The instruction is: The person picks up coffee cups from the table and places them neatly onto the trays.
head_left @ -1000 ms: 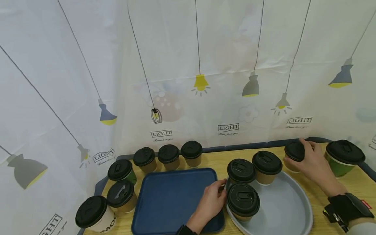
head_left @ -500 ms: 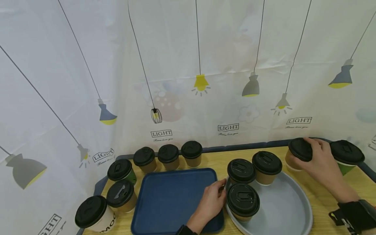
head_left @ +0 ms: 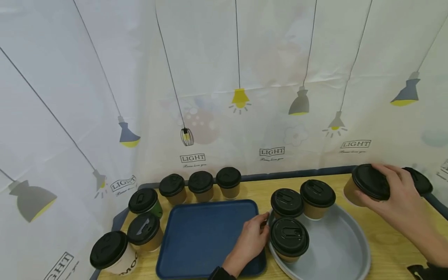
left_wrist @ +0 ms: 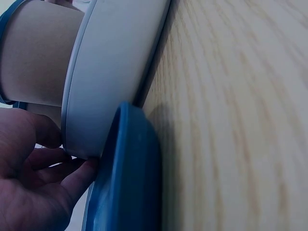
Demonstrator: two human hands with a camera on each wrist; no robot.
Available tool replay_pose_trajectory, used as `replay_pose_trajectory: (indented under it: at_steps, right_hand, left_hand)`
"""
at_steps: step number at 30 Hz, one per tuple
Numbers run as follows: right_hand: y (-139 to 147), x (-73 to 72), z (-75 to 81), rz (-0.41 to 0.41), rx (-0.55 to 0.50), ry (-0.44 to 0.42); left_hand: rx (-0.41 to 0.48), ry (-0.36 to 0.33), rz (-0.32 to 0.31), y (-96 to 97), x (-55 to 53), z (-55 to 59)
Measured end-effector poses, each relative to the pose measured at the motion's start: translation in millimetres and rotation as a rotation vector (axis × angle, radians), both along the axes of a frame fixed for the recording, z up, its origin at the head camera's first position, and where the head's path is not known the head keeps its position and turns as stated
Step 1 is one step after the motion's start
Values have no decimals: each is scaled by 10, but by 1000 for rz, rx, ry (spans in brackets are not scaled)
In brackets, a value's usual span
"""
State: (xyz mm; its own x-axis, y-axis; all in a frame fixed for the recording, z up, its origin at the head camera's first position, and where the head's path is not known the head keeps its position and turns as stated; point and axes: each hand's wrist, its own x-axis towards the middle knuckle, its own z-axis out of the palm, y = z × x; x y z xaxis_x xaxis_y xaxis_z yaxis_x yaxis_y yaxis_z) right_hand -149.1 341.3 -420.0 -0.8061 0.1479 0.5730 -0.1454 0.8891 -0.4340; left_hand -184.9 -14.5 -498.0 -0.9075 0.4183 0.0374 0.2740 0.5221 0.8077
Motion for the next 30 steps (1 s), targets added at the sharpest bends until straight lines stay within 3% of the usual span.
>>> replay_pose_trajectory:
  at_steps: [6,12,23,30]
  right_hand:
    - [3,234,20,17,-10,-29]
    - [-47,361,-14,62,19,-16]
    - [-203,423,-147,121,32,-90]
    - [-261,401,-315,177,38,-108]
  left_hand:
    - [-9,5,-8,17,-9,4]
    - [-6,3,-12,18,-21,-4]
    - [-3,0,-4,-1,-9,2]
    - [11,-6,-15,-3,-4,3]
